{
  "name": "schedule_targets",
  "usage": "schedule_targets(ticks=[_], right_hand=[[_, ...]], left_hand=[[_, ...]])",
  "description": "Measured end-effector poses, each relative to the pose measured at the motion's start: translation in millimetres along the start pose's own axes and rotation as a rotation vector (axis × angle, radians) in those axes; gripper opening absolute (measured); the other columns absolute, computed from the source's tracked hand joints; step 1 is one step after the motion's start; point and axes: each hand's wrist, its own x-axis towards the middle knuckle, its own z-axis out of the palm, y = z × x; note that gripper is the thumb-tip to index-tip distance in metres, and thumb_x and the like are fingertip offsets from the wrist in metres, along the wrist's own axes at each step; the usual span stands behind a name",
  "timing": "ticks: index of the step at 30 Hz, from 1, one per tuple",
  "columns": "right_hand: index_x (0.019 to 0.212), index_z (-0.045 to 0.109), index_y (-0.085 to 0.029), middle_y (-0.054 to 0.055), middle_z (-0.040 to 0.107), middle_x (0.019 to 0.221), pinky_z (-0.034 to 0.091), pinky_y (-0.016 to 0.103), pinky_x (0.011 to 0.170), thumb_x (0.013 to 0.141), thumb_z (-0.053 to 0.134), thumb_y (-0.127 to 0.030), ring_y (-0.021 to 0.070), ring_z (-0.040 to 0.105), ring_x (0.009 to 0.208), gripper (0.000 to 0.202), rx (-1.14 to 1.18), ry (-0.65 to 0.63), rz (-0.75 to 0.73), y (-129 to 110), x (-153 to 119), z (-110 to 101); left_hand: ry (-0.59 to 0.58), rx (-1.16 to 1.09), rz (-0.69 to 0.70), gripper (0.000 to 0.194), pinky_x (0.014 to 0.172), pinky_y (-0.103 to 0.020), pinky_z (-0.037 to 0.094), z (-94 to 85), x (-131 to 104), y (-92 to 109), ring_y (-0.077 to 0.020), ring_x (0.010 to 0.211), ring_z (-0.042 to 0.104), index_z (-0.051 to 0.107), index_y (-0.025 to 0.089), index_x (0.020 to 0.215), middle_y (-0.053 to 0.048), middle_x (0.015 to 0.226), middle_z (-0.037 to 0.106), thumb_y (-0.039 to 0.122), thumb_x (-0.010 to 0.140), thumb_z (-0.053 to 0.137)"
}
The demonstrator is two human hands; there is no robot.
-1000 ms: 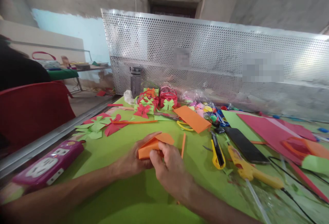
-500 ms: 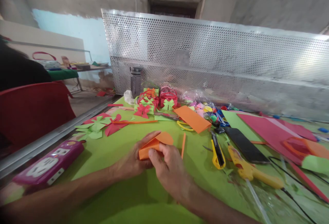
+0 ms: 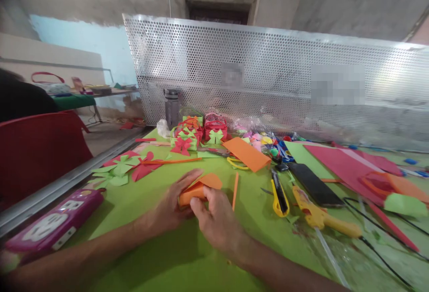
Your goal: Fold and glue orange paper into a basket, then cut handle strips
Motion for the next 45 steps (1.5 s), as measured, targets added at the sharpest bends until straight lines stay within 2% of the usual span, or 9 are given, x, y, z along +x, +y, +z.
schedule_targets(ticks=[7, 11, 14, 20, 29, 33, 37, 42, 45], right_hand=[[0.090, 0.063, -0.018, 0.001, 0.064, 0.077, 0.046, 0.029, 0.073, 0.077, 0.053, -0.018, 0.0161, 0.057, 0.073, 0.017, 0.060, -0.017, -0.047, 5.4, 4.1, -3.5], [0.090, 0.063, -0.017, 0.001, 0.063, 0.077, 0.044, 0.028, 0.070, 0.084, 0.051, -0.033, 0.0166, 0.056, 0.075, 0.020, 0.118, -0.034, -0.078, 4.3, 3.7, -3.3], [0.083, 0.062, -0.017, -0.002, 0.054, 0.065, 0.039, 0.025, 0.059, 0.089, 0.042, -0.044, 0.0131, 0.047, 0.061, 0.034, 0.132, -0.016, -0.056, 4.3, 3.7, -3.0], [0.071, 0.060, -0.017, -0.005, 0.035, 0.053, 0.026, 0.023, 0.047, 0.088, 0.039, -0.040, 0.0101, 0.029, 0.050, 0.035, 0.098, 0.014, 0.014, 4.3, 4.7, -3.0], [0.079, 0.066, -0.017, -0.002, 0.055, 0.059, 0.040, 0.026, 0.059, 0.087, 0.041, -0.035, 0.0141, 0.049, 0.059, 0.032, 0.022, 0.056, -0.012, 8.4, 8.8, -4.5], [0.078, 0.065, -0.016, 0.000, 0.058, 0.063, 0.042, 0.026, 0.061, 0.088, 0.040, -0.037, 0.0152, 0.052, 0.062, 0.034, 0.012, 0.048, -0.022, 15.0, 12.7, -6.8], [0.078, 0.065, -0.016, 0.000, 0.058, 0.062, 0.041, 0.026, 0.059, 0.088, 0.039, -0.037, 0.0150, 0.052, 0.060, 0.035, 0.002, 0.021, -0.021, 17.6, 14.9, -6.7], [0.079, 0.063, -0.015, 0.001, 0.059, 0.067, 0.042, 0.027, 0.063, 0.088, 0.038, -0.030, 0.0151, 0.053, 0.065, 0.030, 0.015, -0.008, -0.034, 11.9, 12.9, -5.1], [0.073, 0.060, -0.016, 0.000, 0.057, 0.065, 0.041, 0.026, 0.061, 0.086, 0.038, -0.026, 0.0147, 0.052, 0.063, 0.028, -0.026, -0.017, -0.026, 7.8, 10.7, -4.1]], left_hand=[[0.016, 0.066, 0.052, 0.057, 0.100, -0.037, 0.040, -5.6, 0.7, 2.1, -0.0258, 0.115, 0.053, 0.049, 0.026, 0.127, -0.003, 0.128, 0.055, 0.010, 0.073, 0.059], [0.021, 0.092, 0.066, 0.054, 0.096, -0.035, 0.044, -6.8, 1.2, 1.4, -0.0256, 0.112, 0.055, 0.050, 0.027, 0.126, -0.003, 0.125, 0.058, 0.015, 0.074, 0.061], [0.025, 0.112, 0.069, 0.054, 0.095, -0.034, 0.045, -7.0, 1.4, 0.8, -0.0249, 0.110, 0.056, 0.050, 0.025, 0.125, -0.002, 0.122, 0.059, 0.014, 0.073, 0.060], [0.033, 0.144, 0.071, 0.057, 0.094, -0.031, 0.045, -5.9, -0.2, -0.1, -0.0256, 0.110, 0.057, 0.049, 0.023, 0.126, -0.002, 0.123, 0.059, 0.011, 0.071, 0.058], [0.094, 0.223, 0.123, 0.052, 0.095, -0.040, 0.048, -8.1, -0.6, 5.8, -0.0244, 0.110, 0.058, 0.046, 0.024, 0.128, -0.008, 0.122, 0.061, 0.016, 0.078, 0.059], [0.176, 0.344, 0.295, 0.034, 0.091, -0.039, 0.051, -12.0, 0.2, 9.1, -0.0213, 0.110, 0.059, 0.050, 0.022, 0.117, -0.009, 0.118, 0.063, 0.017, 0.084, 0.056], [0.147, 0.431, 0.407, 0.017, 0.088, -0.036, 0.052, -16.2, 2.7, 9.7, -0.0199, 0.106, 0.060, 0.056, 0.020, 0.102, -0.010, 0.114, 0.064, 0.017, 0.086, 0.055], [0.050, 0.493, 0.393, 0.052, 0.094, -0.041, 0.049, -16.8, 2.0, 6.3, -0.0234, 0.114, 0.055, 0.043, 0.023, 0.129, -0.010, 0.123, 0.059, 0.024, 0.081, 0.063], [0.020, 0.501, 0.355, 0.066, 0.098, -0.043, 0.046, -14.5, 1.3, 3.5, -0.0246, 0.118, 0.051, 0.032, 0.024, 0.138, -0.010, 0.128, 0.056, 0.019, 0.079, 0.063]])
